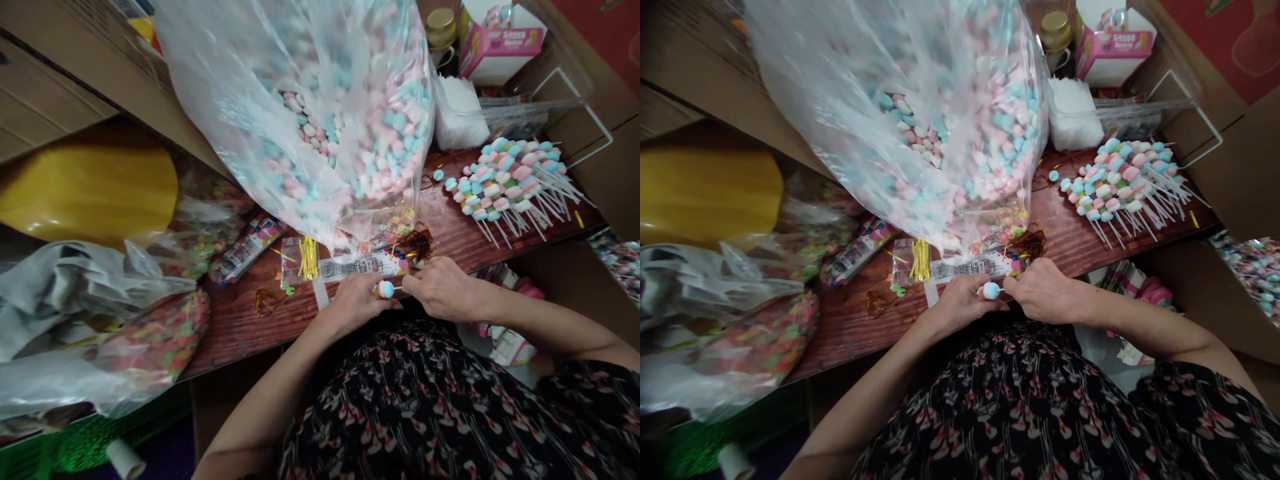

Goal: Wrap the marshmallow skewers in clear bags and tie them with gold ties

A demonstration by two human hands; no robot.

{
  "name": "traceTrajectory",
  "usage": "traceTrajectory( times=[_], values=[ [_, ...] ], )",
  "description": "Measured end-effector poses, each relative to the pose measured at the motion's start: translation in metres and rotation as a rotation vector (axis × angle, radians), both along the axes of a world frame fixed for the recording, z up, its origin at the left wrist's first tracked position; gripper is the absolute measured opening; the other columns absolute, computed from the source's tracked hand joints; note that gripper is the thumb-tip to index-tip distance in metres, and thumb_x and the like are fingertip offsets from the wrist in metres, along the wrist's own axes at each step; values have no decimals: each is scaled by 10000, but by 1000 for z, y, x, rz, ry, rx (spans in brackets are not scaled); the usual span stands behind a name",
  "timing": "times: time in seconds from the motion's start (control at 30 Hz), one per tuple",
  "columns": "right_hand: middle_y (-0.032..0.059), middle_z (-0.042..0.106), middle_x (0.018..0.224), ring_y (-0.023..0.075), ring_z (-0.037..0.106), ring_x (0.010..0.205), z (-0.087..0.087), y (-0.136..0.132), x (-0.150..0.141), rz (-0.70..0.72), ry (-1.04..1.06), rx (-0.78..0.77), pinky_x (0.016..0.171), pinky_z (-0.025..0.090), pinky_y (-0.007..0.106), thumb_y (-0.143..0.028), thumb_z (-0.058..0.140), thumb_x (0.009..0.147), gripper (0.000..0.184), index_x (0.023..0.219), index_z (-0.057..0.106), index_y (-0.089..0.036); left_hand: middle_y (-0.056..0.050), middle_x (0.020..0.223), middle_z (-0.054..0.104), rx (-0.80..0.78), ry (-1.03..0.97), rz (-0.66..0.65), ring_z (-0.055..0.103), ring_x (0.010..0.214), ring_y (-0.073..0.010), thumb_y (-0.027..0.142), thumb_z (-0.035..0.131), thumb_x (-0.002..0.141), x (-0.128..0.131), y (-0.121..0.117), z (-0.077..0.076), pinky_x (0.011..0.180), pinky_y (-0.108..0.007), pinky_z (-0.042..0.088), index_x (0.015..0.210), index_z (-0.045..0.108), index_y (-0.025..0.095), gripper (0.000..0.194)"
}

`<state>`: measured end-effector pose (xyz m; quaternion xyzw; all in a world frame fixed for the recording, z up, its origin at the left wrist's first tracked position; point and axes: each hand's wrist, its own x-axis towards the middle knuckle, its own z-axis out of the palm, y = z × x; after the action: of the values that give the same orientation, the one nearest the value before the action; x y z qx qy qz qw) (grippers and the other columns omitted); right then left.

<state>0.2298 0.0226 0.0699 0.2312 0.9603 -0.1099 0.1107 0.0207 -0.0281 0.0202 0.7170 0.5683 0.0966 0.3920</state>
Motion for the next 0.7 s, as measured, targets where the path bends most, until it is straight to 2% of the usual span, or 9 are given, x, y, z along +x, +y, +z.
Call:
traceTrajectory(
  times=[0.13, 0.2, 0.27, 0.33, 0.53, 0.7],
  values=[
    [74, 702, 749, 140, 539, 581, -3, 4, 3, -16, 37, -1, 566, 205, 298, -123, 464, 846, 173, 913, 622, -147, -87, 1075, 682, 162, 45, -40, 620, 979, -263, 509, 800, 671, -15, -5, 2, 814, -353, 467, 1135, 604, 189, 596],
    [66, 702, 768, 134, 531, 602, -3, 6, 6, -37, 114, 11, 579, 222, 297, -111, 464, 849, 178, 918, 625, -144, -116, 1126, 670, 197, 148, -44, 605, 1042, -290, 423, 766, 729, -21, -9, 2, 862, -389, 457, 1169, 592, 181, 531],
    [58, 698, 768, 129, 515, 612, -3, 7, 7, -35, 184, 24, 593, 235, 296, -108, 465, 852, 180, 920, 628, -144, -94, 1016, 694, 159, 215, -41, 631, 948, -261, 303, 668, 811, -22, -11, 0, 801, -357, 457, 1071, 632, 185, 288],
    [52, 687, 743, 127, 494, 602, -3, 8, 5, -10, 210, 41, 599, 233, 300, -114, 471, 848, 173, 910, 629, -148, -63, 902, 702, 116, 217, -24, 640, 834, -220, 232, 600, 834, -20, -11, -2, 717, -308, 439, 965, 655, 195, 147],
    [55, 691, 790, 146, 532, 663, -4, 7, -11, 71, 192, 79, 631, 234, 318, -122, 487, 834, 147, 896, 614, -163, -30, 756, 685, 93, 113, 6, 610, 691, -174, 242, 608, 805, -4, -4, -5, 617, -264, 379, 829, 643, 189, 68],
    [60, 685, 777, 153, 546, 689, -8, 6, -19, 119, 192, 62, 666, 256, 320, -118, 477, 838, 159, 905, 616, -160, -14, 717, 663, 97, 37, 24, 586, 656, -156, 308, 633, 807, -2, -2, -3, 594, -253, 364, 775, 607, 185, 130]
  ],
)
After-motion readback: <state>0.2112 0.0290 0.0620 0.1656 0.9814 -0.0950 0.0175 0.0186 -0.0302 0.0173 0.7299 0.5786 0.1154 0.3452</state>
